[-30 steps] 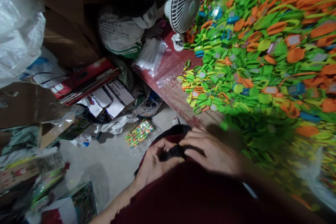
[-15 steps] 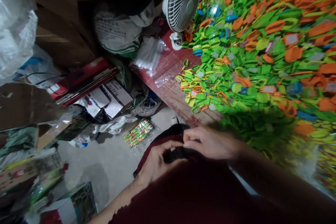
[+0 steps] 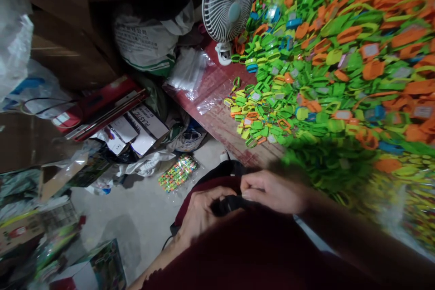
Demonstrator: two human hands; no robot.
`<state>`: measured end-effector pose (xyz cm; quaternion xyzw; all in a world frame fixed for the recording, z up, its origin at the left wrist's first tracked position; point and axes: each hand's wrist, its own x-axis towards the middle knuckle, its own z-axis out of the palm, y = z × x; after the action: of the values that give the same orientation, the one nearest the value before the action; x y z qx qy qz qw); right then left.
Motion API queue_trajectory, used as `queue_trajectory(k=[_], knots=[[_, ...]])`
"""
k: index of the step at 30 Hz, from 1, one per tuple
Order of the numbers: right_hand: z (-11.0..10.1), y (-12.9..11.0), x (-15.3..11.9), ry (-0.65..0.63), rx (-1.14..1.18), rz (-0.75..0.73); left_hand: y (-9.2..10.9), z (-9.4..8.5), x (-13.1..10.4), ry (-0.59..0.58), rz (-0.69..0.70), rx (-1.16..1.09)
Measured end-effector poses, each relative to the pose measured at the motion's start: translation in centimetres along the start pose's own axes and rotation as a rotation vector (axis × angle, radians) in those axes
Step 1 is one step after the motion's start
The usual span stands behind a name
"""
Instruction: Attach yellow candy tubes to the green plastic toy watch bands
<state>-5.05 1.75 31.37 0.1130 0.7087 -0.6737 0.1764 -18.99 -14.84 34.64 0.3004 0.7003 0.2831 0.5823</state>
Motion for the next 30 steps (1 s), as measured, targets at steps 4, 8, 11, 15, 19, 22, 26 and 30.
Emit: queue_trajectory(k=[4, 8, 11, 15, 19, 22, 26, 30], knots=[[0.9, 1.0, -0.8, -0.007, 0.058, -0.026, 0.3, -0.1, 0.0, -0.027, 0.059, 0.000], [1.5, 1.6, -1.4, -0.001, 0.106, -0.030, 0.0, -0.2, 0.0, -0.058, 0.112, 0.009], [0.7, 1.2, -1.4, -0.020, 0.072, -0.046, 0.0, -0.1, 0.1, -0.090, 0.104, 0.018], [-1.1, 0.1, -0.7, -0.038, -0.057, 0.016, 0.3, -0.1, 0.5, -0.083, -0.021, 0.003], [-1.7, -0.3, 0.2, -0.015, -0.082, 0.044, 0.6, -0.2, 1.0, -0.152, 0.028, 0.067], [-1.4, 0.0, 0.4, -0.011, -0.092, 0.028, 0.7, -0.3, 1.5, -0.169, 0.085, 0.190], [-0.6, 0.9, -0.2, -0.043, -0.061, 0.000, 0.7, -0.5, 2.1, -0.177, 0.214, 0.268], [0.1, 1.6, -1.1, -0.055, 0.002, -0.038, 0.7, -0.6, 2.2, -0.232, 0.179, 0.201]])
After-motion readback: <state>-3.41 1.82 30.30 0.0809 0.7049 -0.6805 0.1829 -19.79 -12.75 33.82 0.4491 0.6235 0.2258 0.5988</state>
